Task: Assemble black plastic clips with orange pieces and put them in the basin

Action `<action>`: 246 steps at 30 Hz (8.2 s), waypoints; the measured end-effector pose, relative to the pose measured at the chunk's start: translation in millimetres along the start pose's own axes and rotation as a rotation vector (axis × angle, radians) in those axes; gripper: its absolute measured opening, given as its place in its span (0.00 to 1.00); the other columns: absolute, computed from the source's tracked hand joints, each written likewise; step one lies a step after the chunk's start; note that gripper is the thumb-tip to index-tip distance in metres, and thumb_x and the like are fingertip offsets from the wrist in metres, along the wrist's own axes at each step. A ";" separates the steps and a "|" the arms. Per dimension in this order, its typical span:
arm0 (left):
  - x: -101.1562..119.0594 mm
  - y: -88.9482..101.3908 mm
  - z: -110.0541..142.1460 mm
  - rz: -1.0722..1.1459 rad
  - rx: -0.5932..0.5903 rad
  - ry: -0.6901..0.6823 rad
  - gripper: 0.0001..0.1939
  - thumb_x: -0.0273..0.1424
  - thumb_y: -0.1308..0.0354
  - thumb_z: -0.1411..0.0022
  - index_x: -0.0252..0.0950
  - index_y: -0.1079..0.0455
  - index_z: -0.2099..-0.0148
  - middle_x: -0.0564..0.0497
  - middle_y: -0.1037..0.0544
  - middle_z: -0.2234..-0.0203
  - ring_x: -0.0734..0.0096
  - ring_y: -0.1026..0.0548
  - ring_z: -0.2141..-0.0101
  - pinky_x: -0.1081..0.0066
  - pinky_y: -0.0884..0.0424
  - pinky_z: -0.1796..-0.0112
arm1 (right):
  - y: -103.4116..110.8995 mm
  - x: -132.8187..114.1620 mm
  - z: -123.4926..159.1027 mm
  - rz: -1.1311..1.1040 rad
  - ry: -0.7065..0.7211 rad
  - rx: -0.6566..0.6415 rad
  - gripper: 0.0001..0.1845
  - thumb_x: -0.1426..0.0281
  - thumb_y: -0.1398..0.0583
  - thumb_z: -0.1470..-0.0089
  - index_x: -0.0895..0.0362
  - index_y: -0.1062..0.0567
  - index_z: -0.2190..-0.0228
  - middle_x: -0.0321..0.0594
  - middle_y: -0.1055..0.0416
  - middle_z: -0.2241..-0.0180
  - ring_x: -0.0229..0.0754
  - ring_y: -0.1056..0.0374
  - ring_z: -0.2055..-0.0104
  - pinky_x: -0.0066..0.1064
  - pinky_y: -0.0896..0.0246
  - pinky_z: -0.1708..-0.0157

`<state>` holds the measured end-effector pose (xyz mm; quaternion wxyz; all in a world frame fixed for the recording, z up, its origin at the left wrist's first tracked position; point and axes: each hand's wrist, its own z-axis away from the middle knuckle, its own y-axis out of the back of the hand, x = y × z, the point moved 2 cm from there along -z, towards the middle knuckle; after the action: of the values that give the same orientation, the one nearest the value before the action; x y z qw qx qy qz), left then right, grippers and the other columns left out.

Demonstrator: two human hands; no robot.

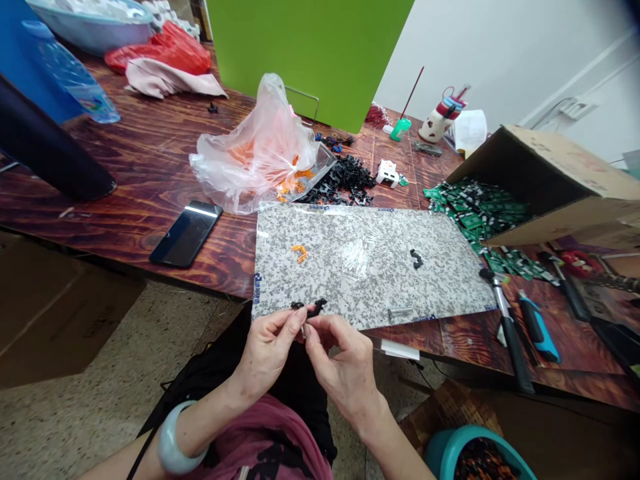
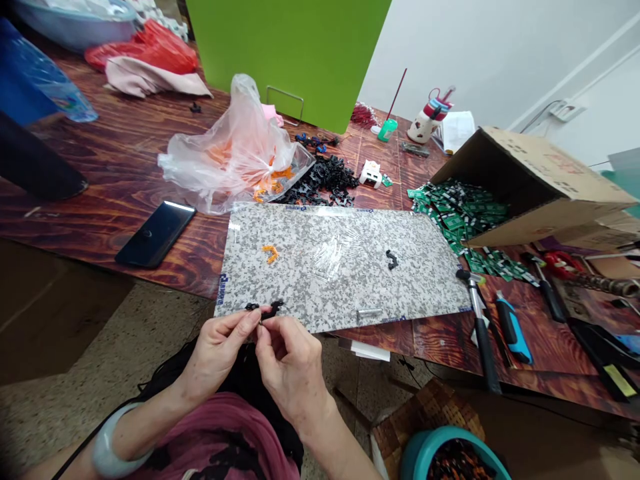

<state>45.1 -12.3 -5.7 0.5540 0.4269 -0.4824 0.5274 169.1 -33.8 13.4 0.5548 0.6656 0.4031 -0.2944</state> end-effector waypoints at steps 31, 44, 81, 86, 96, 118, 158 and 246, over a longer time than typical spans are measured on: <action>10.0 17.5 6.2 -0.627 -0.421 -0.214 0.18 0.29 0.55 0.34 0.33 0.31 0.75 0.52 0.29 0.80 0.73 0.31 0.76 0.74 0.39 0.72 | 25.0 2.5 -14.8 0.255 0.130 -0.528 0.06 0.76 0.46 0.42 0.56 0.37 0.71 0.34 0.35 0.75 0.36 0.37 0.74 0.25 0.46 0.73; 1.5 21.4 -2.8 -0.142 -0.377 0.139 0.15 0.37 0.48 0.38 0.32 0.27 0.68 0.52 0.25 0.79 0.74 0.31 0.77 0.76 0.37 0.73 | 26.8 25.8 -7.0 0.009 0.019 -0.189 0.11 0.64 0.38 0.48 0.58 0.31 0.68 0.32 0.34 0.78 0.32 0.40 0.79 0.23 0.42 0.77; 2.4 10.5 -1.9 -0.003 -0.174 0.134 0.20 0.39 0.46 0.39 0.33 0.30 0.79 0.54 0.28 0.83 0.73 0.31 0.75 0.73 0.36 0.67 | 15.0 9.8 -9.0 0.151 0.223 -0.032 0.14 0.72 0.42 0.43 0.55 0.30 0.54 0.44 0.29 0.59 0.42 0.32 0.57 0.32 0.33 0.58; 5.7 6.1 1.5 -0.061 -0.112 0.064 0.20 0.37 0.47 0.38 0.33 0.31 0.80 0.54 0.27 0.83 0.73 0.31 0.76 0.74 0.37 0.68 | 10.9 13.0 -6.9 0.276 0.287 0.060 0.14 0.72 0.43 0.43 0.53 0.29 0.54 0.45 0.31 0.59 0.43 0.33 0.57 0.34 0.34 0.58; 3.4 6.6 1.9 -0.142 -0.019 0.014 0.19 0.38 0.48 0.38 0.32 0.27 0.76 0.53 0.27 0.84 0.72 0.31 0.78 0.73 0.34 0.71 | 6.0 7.8 -4.9 0.157 0.196 0.073 0.02 0.73 0.42 0.43 0.56 0.29 0.68 0.40 0.31 0.70 0.39 0.34 0.66 0.30 0.35 0.67; 2.0 8.3 7.4 -0.512 -0.131 -0.198 0.19 0.35 0.50 0.36 0.34 0.28 0.77 0.52 0.27 0.85 0.73 0.30 0.80 0.76 0.36 0.77 | 21.6 4.3 -18.1 0.063 -0.020 -0.286 0.07 0.79 0.43 0.49 0.55 0.35 0.71 0.32 0.35 0.76 0.34 0.38 0.76 0.23 0.44 0.76; -3.9 16.7 11.7 -0.186 -0.396 0.291 0.21 0.43 0.50 0.39 0.30 0.29 0.71 0.54 0.31 0.84 0.80 0.42 0.84 0.77 0.48 0.82 | 26.7 25.3 -8.3 0.043 0.183 -0.299 0.10 0.63 0.40 0.45 0.58 0.29 0.69 0.38 0.30 0.73 0.35 0.35 0.72 0.25 0.41 0.71; -2.6 17.7 3.5 0.242 -0.355 0.477 0.20 0.45 0.39 0.47 0.29 0.27 0.67 0.53 0.27 0.81 0.80 0.32 0.82 0.82 0.43 0.84 | 2.0 27.8 -17.8 -0.510 -0.497 -0.303 0.22 0.52 0.44 0.46 0.60 0.29 0.75 0.32 0.35 0.84 0.29 0.42 0.84 0.21 0.49 0.84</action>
<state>27.2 -14.8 -8.3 0.6506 0.1275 -0.4706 0.5822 183.8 -10.7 -5.2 0.6366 0.3627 0.4478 -0.5126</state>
